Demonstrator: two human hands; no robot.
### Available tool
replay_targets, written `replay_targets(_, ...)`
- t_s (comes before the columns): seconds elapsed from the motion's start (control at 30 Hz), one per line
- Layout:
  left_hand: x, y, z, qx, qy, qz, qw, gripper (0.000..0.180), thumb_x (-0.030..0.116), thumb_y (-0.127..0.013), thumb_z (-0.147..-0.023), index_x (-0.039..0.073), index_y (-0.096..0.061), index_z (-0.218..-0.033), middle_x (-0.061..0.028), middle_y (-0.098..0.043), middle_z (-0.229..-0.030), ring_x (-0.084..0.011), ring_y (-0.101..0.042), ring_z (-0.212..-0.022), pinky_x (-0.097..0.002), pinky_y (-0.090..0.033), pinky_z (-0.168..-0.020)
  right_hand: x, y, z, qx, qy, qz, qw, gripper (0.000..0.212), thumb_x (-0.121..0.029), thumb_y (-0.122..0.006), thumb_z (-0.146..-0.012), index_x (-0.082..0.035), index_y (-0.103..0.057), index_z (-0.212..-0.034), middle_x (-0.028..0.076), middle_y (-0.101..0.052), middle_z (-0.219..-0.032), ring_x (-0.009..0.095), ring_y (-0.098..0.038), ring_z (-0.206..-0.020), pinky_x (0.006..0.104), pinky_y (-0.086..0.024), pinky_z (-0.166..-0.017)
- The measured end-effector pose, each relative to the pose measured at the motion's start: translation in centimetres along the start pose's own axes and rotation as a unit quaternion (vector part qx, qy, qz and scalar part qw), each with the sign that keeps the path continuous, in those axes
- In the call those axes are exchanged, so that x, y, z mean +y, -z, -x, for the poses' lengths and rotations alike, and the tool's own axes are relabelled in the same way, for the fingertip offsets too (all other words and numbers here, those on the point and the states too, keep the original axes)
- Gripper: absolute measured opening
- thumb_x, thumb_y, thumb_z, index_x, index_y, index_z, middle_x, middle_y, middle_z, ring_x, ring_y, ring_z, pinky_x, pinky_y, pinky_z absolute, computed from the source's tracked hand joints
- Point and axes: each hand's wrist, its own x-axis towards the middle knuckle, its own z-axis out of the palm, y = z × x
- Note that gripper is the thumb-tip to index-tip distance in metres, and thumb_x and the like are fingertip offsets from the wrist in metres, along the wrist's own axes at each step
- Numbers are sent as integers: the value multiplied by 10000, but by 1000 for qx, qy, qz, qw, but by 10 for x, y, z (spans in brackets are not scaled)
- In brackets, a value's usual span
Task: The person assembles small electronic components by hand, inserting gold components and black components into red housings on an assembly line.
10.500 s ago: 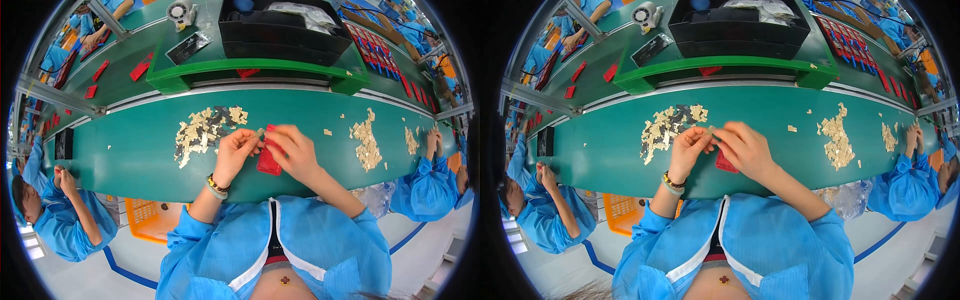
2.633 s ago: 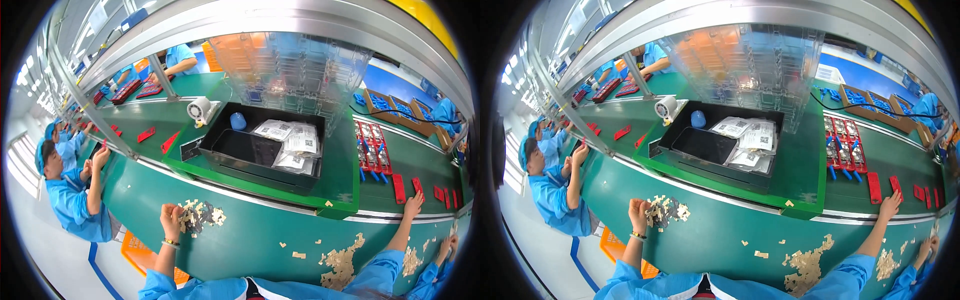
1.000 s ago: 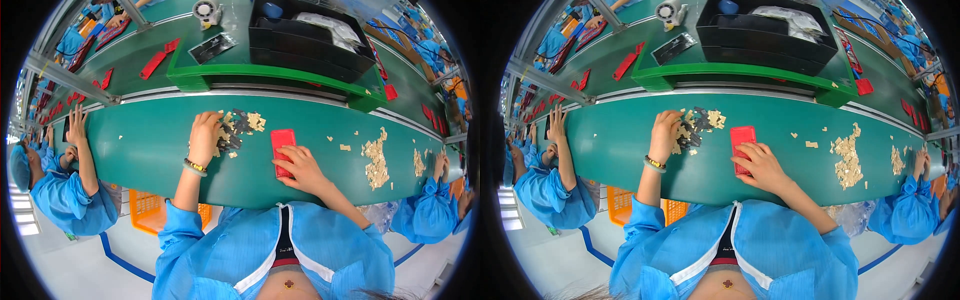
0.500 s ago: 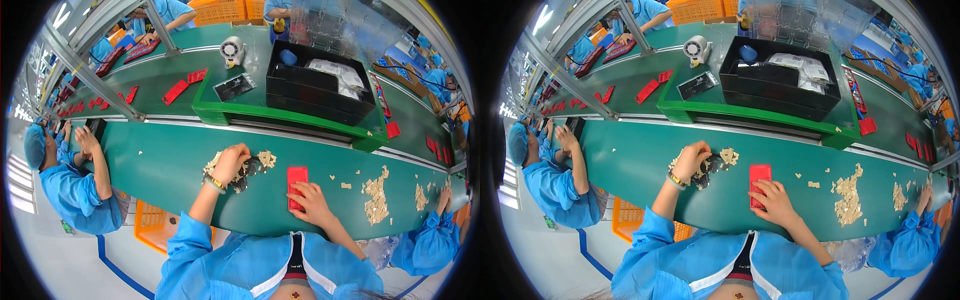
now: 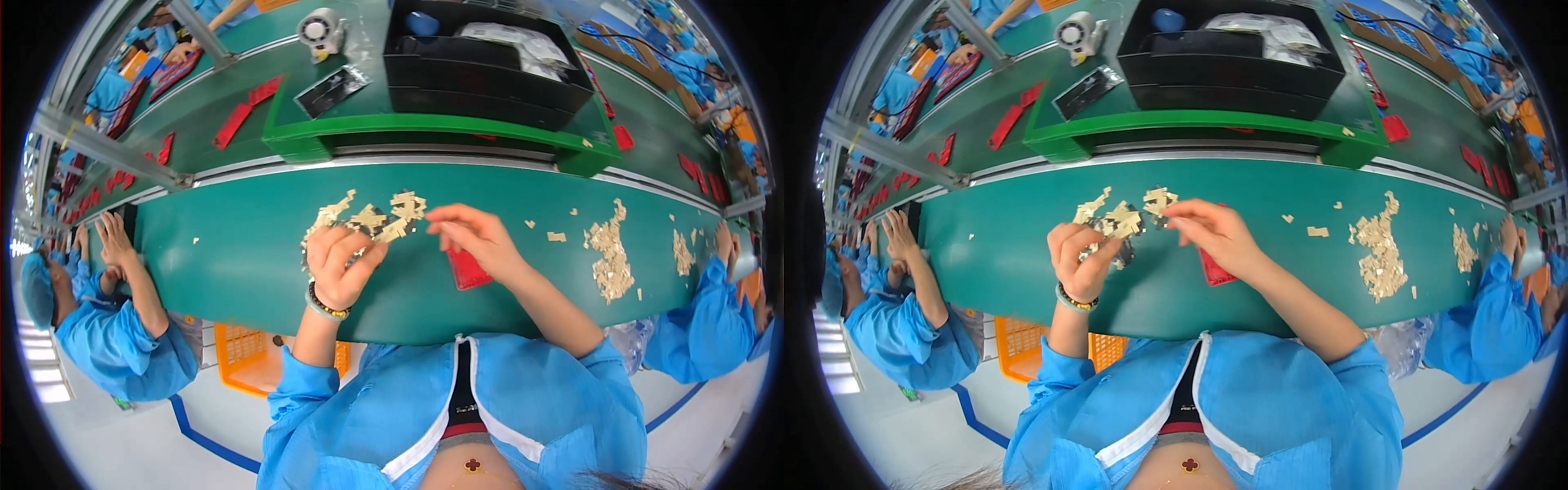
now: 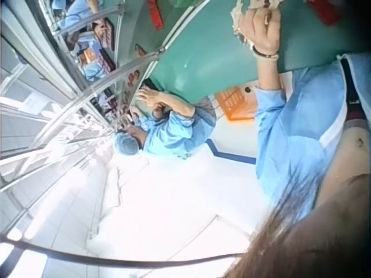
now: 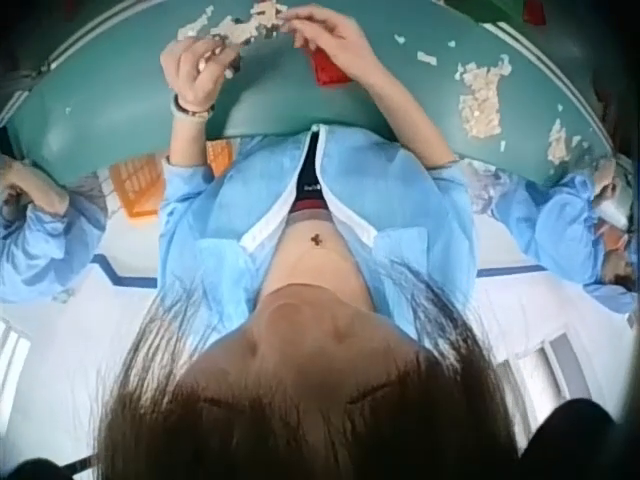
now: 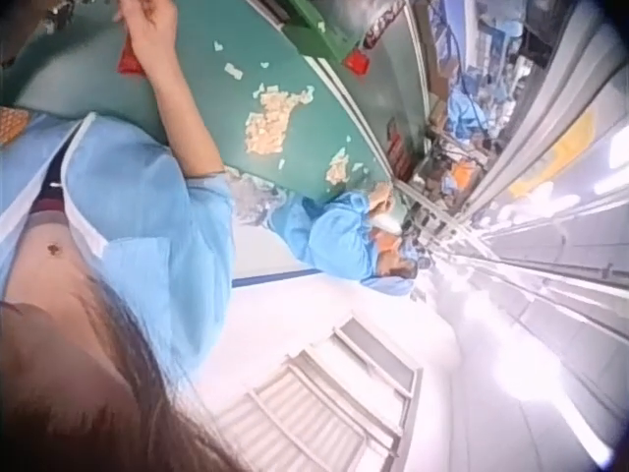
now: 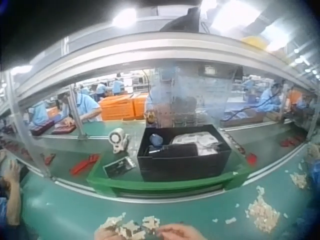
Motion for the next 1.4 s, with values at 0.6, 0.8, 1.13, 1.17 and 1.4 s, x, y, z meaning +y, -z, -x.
replay_targets(0.6, 57, -57, -3, -59, 510, 695, 504, 306, 153, -578, -949, -12, -509, -1198, -99, -654, -1005, -167, -628, -921, -271, -496, -786, -3, -21, 11, 137, 13, -183, 974, 39, -19, -628, -875, -7, -601, -901, 106, -544, -1152, 137, -604, -887, 276, -518, -738)
replay_targets(0.8, 58, -64, -10, -21, 543, 699, 464, 119, 84, -581, -942, -1, -606, -1021, -79, -678, -901, -116, -617, -764, -232, -493, -694, 10, -11, 11, 195, 44, -165, 966, 66, -43, -659, -857, -8, -605, -849, 68, -557, -1045, 105, -561, -861, 267, -475, -734)
replay_targets(1.13, 62, -55, -4, -61, 572, 673, 464, 139, 70, -586, -933, -4, -627, -1042, -80, -665, -917, -139, -601, -791, -265, -490, -727, -7, 5, 20, 215, 371, 466, 774, 358, -81, -780, -672, -99, -687, -1017, 57, -607, -900, 210, -605, -700, 313, -493, -601)
replay_targets(1.17, 63, -56, -3, -57, 562, 689, 454, 156, 60, -582, -932, -11, -628, -1063, -83, -671, -928, -139, -609, -796, -261, -499, -728, -11, 6, 23, 206, 382, 455, 778, 358, -81, -780, -672, -99, -687, -1017, 57, -607, -900, 210, -605, -700, 313, -493, -601)
replay_targets(1.4, 69, -49, -9, -69, 504, 634, 583, 114, 38, -654, -865, 15, -669, -976, -50, -678, -918, -135, -616, -870, -266, -490, -786, -16, 0, 32, 124, 257, 374, 883, 213, -42, -739, -732, -38, -686, -939, 70, -624, -852, 195, -615, -689, 287, -504, -580)
